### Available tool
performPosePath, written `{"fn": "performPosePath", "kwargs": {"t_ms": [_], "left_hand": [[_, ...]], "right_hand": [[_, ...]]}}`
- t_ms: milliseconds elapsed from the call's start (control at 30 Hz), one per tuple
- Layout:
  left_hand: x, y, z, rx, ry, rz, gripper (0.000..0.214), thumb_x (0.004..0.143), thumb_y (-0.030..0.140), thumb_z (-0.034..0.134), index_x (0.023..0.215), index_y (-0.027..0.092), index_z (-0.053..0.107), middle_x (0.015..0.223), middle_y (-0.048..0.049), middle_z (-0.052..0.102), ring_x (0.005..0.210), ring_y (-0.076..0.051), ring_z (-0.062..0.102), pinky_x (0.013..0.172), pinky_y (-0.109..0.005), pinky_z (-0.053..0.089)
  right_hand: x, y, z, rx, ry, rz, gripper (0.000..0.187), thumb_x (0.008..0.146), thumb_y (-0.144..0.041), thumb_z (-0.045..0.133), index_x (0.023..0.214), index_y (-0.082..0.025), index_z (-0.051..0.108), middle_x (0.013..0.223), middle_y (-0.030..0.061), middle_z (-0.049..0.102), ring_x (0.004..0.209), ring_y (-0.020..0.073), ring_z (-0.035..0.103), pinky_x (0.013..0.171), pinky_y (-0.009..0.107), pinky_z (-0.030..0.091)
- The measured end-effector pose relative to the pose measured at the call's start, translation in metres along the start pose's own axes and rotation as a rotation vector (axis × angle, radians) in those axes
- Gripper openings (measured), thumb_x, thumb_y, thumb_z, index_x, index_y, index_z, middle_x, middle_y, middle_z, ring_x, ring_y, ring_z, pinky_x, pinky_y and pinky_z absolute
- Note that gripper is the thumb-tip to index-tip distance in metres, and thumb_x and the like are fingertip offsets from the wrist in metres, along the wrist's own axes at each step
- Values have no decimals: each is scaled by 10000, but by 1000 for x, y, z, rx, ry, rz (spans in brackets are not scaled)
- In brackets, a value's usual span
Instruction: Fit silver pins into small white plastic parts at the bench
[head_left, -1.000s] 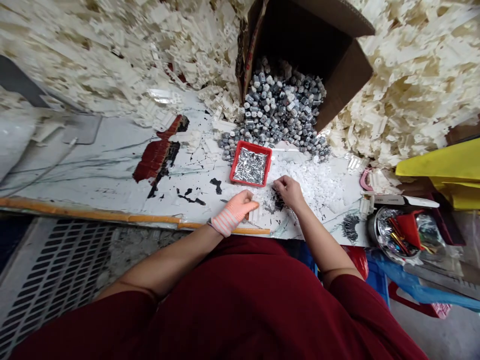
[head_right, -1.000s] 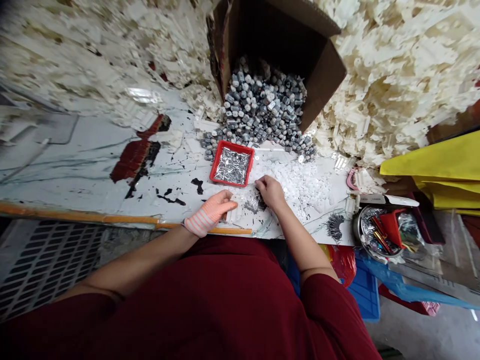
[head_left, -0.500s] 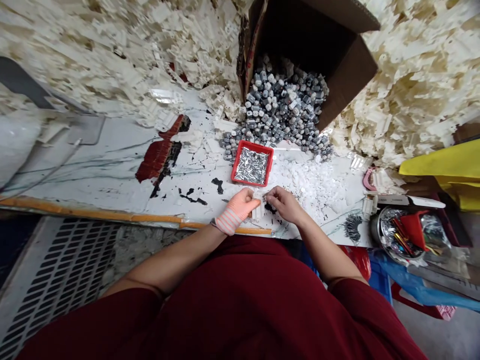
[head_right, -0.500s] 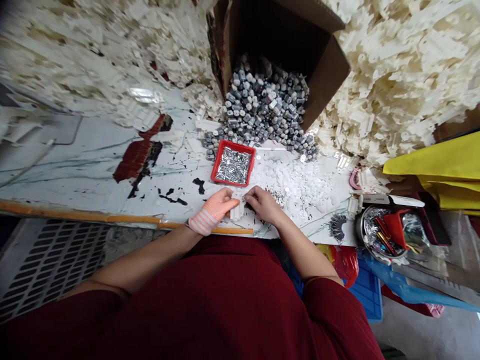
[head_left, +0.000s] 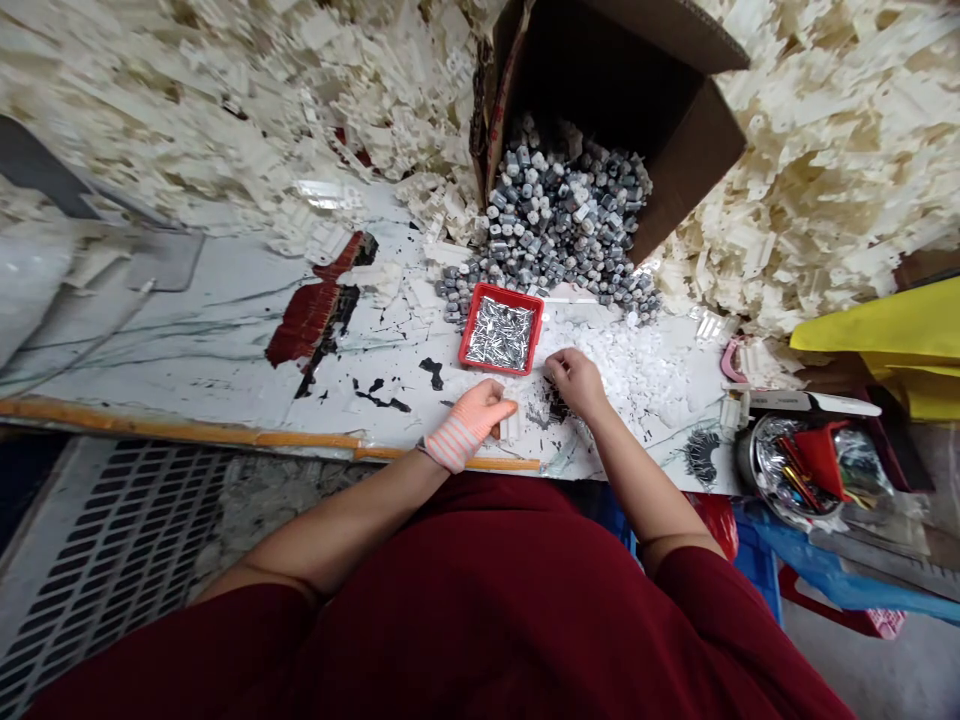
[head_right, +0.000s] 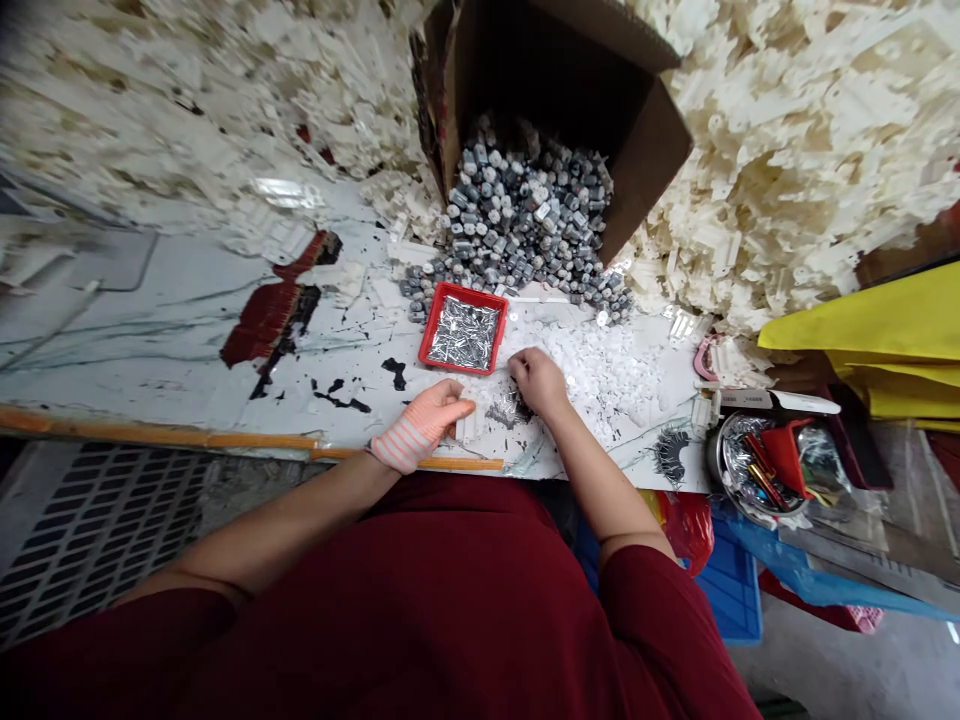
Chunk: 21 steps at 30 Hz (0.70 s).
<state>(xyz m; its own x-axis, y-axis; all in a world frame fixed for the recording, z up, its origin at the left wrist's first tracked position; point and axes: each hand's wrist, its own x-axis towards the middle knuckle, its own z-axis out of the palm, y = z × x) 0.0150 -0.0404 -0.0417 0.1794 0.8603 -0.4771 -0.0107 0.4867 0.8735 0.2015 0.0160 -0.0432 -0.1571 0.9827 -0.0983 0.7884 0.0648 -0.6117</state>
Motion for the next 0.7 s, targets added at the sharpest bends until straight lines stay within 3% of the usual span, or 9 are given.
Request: {"fn": "performPosePath", "kwargs": {"t_ms": [67, 200, 333, 433, 533, 700], "left_hand": [[1, -2, -1, 9, 1, 3, 195, 692, 288, 608, 768, 193, 454, 487, 83, 419, 389, -91, 440, 372, -196, 346], [1, -2, -2, 24, 25, 9, 209, 682, 298, 616, 764, 193, 454, 510, 86, 408, 390, -82, 431, 376, -193, 352], [-2, 4, -1, 42, 33, 2, 184, 695, 272, 599, 748, 201, 438, 504, 89, 391, 410, -86, 440, 390, -192, 358], [-4, 10, 3, 83, 44, 0, 181, 704, 247, 597, 734, 204, 424, 502, 95, 376, 397, -77, 419, 397, -192, 353], [-5, 12, 5, 137, 45, 22, 176, 713, 248, 601, 746, 203, 434, 508, 95, 376, 392, -77, 420, 395, -195, 339], [-6, 9, 2, 155, 28, 45, 179, 709, 249, 612, 765, 204, 447, 505, 100, 376, 390, -79, 413, 395, -194, 331]], "right_hand": [[18, 11, 2, -215, 157, 50, 186, 886, -294, 485, 869, -180, 631, 962, 104, 634, 933, 238, 554, 771, 338, 437], [29, 22, 6, -307, 166, 21, 168, 867, -282, 496, 841, -180, 627, 971, 126, 620, 973, 264, 526, 790, 365, 436], [8, 14, -1, 129, 153, 78, 147, 802, -316, 557, 773, -179, 604, 856, 71, 649, 813, 197, 572, 757, 332, 457], [-14, -3, -4, 487, -41, 51, 195, 759, -371, 602, 762, -176, 608, 802, 35, 672, 718, 151, 589, 699, 291, 470], [-29, -19, -2, 521, -167, 25, 200, 729, -371, 631, 747, -173, 613, 718, 9, 654, 644, 128, 563, 635, 263, 451], [-32, -28, -1, 545, -170, 37, 216, 744, -384, 616, 749, -169, 595, 675, -4, 630, 596, 109, 536, 591, 240, 433]]}}
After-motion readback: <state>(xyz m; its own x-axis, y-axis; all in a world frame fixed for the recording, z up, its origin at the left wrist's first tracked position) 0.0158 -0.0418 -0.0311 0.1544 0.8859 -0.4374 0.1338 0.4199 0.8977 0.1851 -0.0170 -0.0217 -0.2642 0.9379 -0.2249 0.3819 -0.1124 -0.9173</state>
